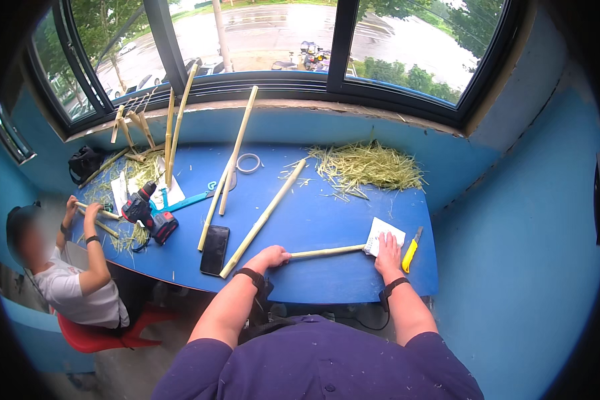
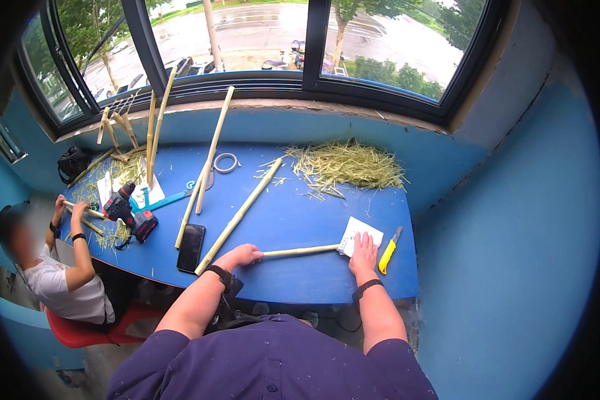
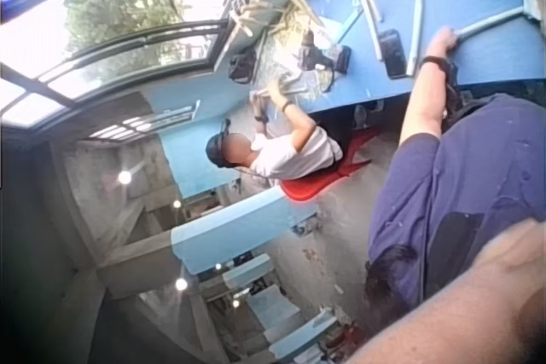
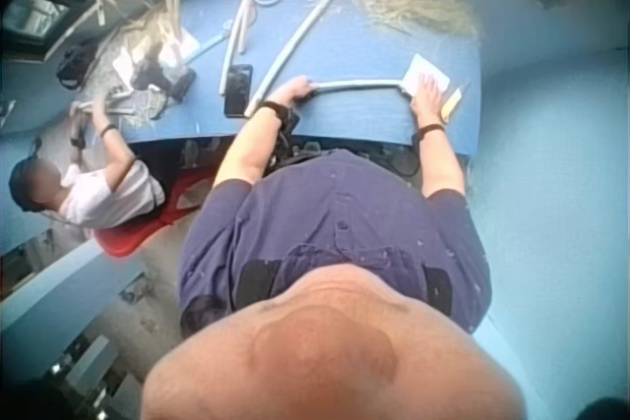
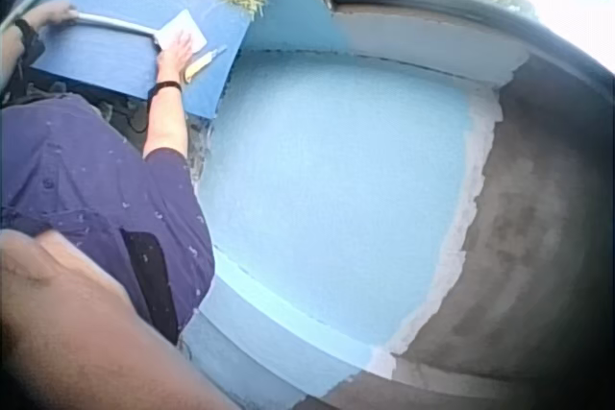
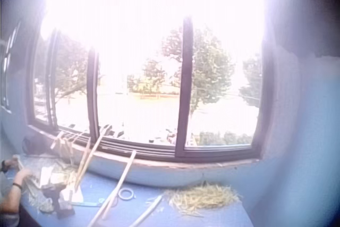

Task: The recorder is sanding or polishing a long bamboo pole using a small piece of sandpaper or white abrasive cloth at a blue work table.

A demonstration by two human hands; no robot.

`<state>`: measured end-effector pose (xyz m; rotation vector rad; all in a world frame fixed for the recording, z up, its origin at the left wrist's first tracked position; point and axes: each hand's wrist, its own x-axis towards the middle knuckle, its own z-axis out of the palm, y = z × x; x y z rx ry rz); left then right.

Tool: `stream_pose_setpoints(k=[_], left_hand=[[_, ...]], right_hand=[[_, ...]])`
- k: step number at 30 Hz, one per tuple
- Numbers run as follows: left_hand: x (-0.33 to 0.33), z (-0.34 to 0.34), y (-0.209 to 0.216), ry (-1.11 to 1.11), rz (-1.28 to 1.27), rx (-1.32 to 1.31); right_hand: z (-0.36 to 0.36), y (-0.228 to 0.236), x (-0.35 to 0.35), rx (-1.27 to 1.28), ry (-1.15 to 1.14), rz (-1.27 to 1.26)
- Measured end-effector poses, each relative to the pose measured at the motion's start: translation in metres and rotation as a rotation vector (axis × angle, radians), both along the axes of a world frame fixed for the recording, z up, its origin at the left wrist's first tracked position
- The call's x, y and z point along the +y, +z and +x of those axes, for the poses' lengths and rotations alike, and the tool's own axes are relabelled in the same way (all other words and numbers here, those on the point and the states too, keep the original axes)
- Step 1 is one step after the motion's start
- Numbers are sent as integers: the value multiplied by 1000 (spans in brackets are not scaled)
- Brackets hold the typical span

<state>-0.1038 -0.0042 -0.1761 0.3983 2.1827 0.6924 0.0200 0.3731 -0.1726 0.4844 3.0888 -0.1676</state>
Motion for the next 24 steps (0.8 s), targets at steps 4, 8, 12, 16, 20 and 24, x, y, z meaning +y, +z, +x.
stream_pose_setpoints(k=[4, 8, 12, 16, 20, 24], left_hand=[[-1, 7, 3, 24, -17, 53], [5, 8, 7, 5, -53, 66], [5, 10, 11, 1, -74, 52], [-4, 9, -11, 48, 45, 115], [-4, 10, -14, 28, 93, 192], [-6, 11, 3, 87, 39, 4]], right_hand=[[-2, 8, -15, -40, -52, -9], [7, -23, -47, 9, 37, 39], [12, -1, -166, 35, 342, -132], [14, 14, -223, 69, 545, -127], [12, 15, -183, 42, 535, -59], [5, -1, -85, 30, 169, 8]])
